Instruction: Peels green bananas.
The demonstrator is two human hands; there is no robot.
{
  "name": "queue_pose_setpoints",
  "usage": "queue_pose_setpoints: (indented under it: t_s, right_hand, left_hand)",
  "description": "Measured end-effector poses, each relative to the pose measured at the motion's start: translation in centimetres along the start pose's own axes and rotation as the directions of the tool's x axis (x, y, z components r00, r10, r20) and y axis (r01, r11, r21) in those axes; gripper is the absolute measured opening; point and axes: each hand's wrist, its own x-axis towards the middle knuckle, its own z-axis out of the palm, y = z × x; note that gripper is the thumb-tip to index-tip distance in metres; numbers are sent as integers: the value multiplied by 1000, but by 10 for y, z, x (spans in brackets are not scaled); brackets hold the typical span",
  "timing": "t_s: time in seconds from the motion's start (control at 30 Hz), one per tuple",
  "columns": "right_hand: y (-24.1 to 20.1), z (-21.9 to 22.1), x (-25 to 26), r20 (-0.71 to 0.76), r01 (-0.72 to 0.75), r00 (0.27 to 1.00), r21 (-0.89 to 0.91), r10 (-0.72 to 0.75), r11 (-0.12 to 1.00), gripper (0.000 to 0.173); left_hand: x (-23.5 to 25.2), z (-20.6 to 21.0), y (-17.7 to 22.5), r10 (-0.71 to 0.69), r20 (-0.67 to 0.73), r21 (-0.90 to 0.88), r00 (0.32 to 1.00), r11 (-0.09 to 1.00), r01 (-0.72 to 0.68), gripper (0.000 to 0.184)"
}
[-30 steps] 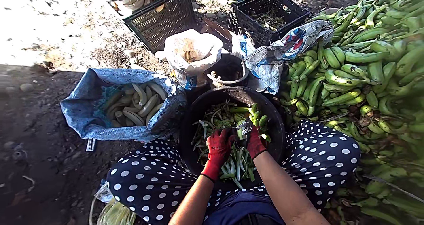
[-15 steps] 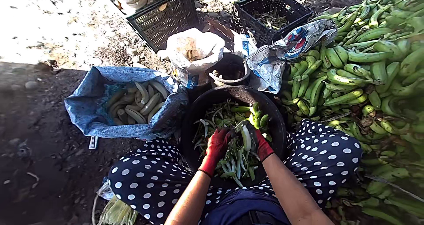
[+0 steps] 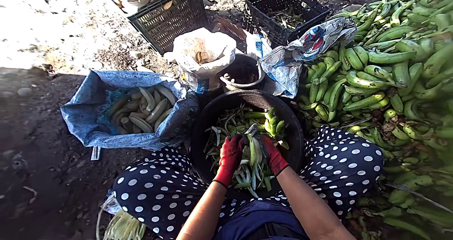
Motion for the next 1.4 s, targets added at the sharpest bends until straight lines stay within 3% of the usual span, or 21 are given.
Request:
queue_pose_setpoints:
  t_s: [0.07,0.13,0.2,0.27,0.33,0.37,0.47,0.53,0.57,0.63,0.7,0.83,0.93,1.03,1.07,1.13,1.23,1.4]
  right_hand:
    - [-2,-3,-5,77,44,996,-79,-38,996,38]
    - [0,-8,-3,90,-44,995,52,39,998,36]
    - [8,-16,8,114,-153,986,369,118,917,35]
    - [11,-27,18,190,-252,967,603,171,757,42]
    - [10,-37,26,290,-359,933,693,215,625,52]
    - [9,-39,27,311,-381,924,687,222,619,52]
    - [10,-25,17,192,-290,956,518,221,805,40]
    - [17,-18,5,127,-125,987,228,98,965,33]
    - [20,-17,2,145,-100,986,137,80,985,36]
    - [20,-19,-1,194,-187,970,211,147,959,41]
    - [28,-26,6,146,-281,958,304,247,910,42]
    - [49,-34,18,-237,-394,898,-54,372,917,49]
    - [27,-11,19,-343,-400,876,-125,339,908,55]
    - [-37,43,34,-183,-158,967,118,178,980,49]
    - [-63,62,36,-68,-69,993,301,94,951,46]
    - [-117,92,30,144,-45,988,571,-47,820,45]
    - [-164,105,16,259,-63,959,585,-113,809,39]
    - [-133,69,22,177,-38,983,425,-42,904,39]
  left_hand:
    - [5,-2,-8,-101,54,-140,993,984,108,48]
    - [1,-2,-11,-88,68,-206,994,974,100,48]
    - [-8,2,-17,65,74,-237,995,971,-46,49]
    - [-16,6,-22,299,91,-196,950,941,-277,50]
    - [-21,11,-23,462,81,-83,883,886,-456,46]
    - [-24,11,-20,477,80,-26,876,879,-476,44]
    - [-21,10,-10,289,75,90,955,951,-295,42]
    - [-10,11,-9,74,70,25,995,997,-76,40]
    - [-4,11,-13,-11,72,-45,997,999,14,39]
    - [3,12,-30,-69,89,-175,994,981,84,41]
    - [4,12,-44,-90,124,-232,988,966,117,45]
    - [5,0,-59,-244,135,-174,960,948,266,54]
    - [5,-4,-61,-293,151,-123,944,942,312,54]
    - [7,-1,-71,-287,148,-147,947,940,308,56]
    - [7,1,-74,-278,138,-162,951,941,298,57]
    - [6,-1,-70,-254,119,-197,960,941,274,56]
    - [0,-8,-62,-213,105,-239,972,943,232,54]
    - [3,-6,-59,-208,185,-299,960,919,257,53]
